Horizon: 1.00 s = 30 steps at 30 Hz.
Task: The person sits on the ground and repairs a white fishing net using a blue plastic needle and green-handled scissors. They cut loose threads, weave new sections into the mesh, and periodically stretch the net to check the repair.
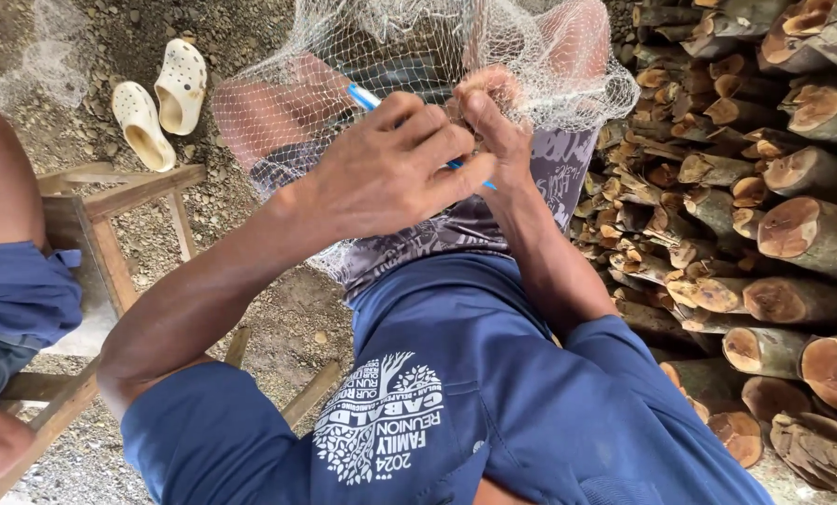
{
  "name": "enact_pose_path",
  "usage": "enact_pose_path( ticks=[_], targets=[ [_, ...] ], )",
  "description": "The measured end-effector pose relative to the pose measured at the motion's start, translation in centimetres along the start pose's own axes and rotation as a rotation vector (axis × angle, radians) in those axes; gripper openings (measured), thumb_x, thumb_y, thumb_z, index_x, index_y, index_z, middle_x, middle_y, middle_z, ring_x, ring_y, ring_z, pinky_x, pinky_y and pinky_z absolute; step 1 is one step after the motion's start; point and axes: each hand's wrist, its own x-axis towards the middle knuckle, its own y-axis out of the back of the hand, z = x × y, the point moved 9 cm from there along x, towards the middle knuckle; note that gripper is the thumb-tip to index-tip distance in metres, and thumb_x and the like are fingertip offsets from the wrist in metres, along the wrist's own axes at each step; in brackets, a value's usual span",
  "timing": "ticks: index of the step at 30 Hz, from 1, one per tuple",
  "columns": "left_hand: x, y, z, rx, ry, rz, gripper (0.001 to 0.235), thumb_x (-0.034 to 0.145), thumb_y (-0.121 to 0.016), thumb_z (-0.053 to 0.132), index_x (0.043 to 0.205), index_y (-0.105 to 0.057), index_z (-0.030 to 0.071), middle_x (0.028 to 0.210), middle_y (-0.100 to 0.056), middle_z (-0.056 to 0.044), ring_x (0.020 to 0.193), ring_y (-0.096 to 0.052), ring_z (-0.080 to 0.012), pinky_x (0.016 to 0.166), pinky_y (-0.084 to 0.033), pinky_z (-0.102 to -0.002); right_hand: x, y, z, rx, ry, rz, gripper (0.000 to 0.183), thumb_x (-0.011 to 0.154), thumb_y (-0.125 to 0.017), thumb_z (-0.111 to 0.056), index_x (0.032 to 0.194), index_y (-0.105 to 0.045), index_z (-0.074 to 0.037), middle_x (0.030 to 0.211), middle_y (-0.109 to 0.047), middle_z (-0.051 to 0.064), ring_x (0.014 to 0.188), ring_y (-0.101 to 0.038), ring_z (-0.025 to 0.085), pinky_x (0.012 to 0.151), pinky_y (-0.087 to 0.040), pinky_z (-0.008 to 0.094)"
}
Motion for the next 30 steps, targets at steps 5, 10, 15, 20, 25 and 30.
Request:
enact_pose_path(
  ticks=[5, 10, 15, 20, 25, 30],
  targets=[
    [-1.1, 1.8, 2.0, -0.022, 0.068, 0.050, 0.017, 0.124, -0.093, 0.025, 0.131, -0.079, 0.018, 0.147, -0.073, -0.004, 0.144, -0.056, -0.0268, 0.126, -0.049, -0.060, 0.3, 2.0, -0.5, 0.014, 0.073, -0.056, 0.016, 0.120, -0.081, -0.038, 0.123, -0.075, -0.023, 0.101, -0.075, -0.007, 0.067, -0.046, 0.006, 0.060, -0.036, 0.028],
    [-1.2, 5.2, 6.4, -0.392, 0.062, 0.251, 0.006, 0.122, -0.083, 0.019, 0.125, -0.078, 0.019, 0.124, -0.080, -0.005, 0.124, -0.075, -0.0233, 0.125, -0.046, -0.050, 0.4, 1.6, -0.5, 0.059, 0.034, -0.035, 0.017, 0.116, -0.082, -0.040, 0.110, -0.077, -0.025, 0.078, -0.056, -0.014, 0.063, -0.041, 0.004, 0.057, -0.036, 0.023],
    [-3.2, 3.9, 8.1, -0.780, 0.166, 0.353, 0.010, 0.124, -0.072, 0.011, 0.125, -0.081, 0.008, 0.111, -0.079, -0.005, 0.096, -0.077, -0.0192, 0.122, -0.054, -0.052, -0.2, 2.4, 0.6, -0.050, -0.015, 0.045, 0.026, 0.115, -0.077, -0.050, 0.106, -0.071, -0.026, 0.078, -0.050, -0.013, 0.062, -0.036, 0.005, 0.059, -0.038, 0.023],
    [-6.4, -5.4, 9.3, -1.221, 0.532, 0.331, 0.024, 0.130, -0.054, 0.017, 0.137, -0.074, 0.005, 0.131, -0.082, -0.015, 0.117, -0.081, -0.0348, 0.113, -0.066, -0.049, -1.9, 6.1, 2.0, -0.278, -0.140, 0.320, 0.043, 0.097, -0.085, -0.069, 0.108, -0.079, -0.028, 0.090, -0.070, -0.008, 0.074, -0.054, 0.009, 0.078, -0.052, 0.033],
    [-9.2, -14.7, 9.8, -1.314, 0.810, 0.262, 0.031, 0.128, -0.058, 0.029, 0.137, -0.076, 0.005, 0.122, -0.080, -0.009, 0.110, -0.079, -0.0240, 0.104, -0.062, -0.038, -1.4, 6.6, 4.1, -0.270, -0.039, -0.157, 0.015, 0.124, -0.063, -0.039, 0.126, -0.066, -0.025, 0.096, -0.052, -0.010, 0.075, -0.039, 0.007, 0.071, -0.041, 0.025],
    [-7.8, -13.9, 10.1, -1.376, 0.745, 0.260, 0.033, 0.127, -0.061, 0.030, 0.137, -0.077, 0.003, 0.121, -0.081, -0.011, 0.108, -0.079, -0.0256, 0.102, -0.063, -0.039, -2.8, 12.5, 7.1, -0.094, -0.383, 0.372, 0.027, 0.099, -0.095, -0.013, 0.120, -0.079, -0.020, 0.126, -0.075, -0.001, 0.123, -0.076, 0.020, 0.119, -0.065, 0.044]
  ],
)
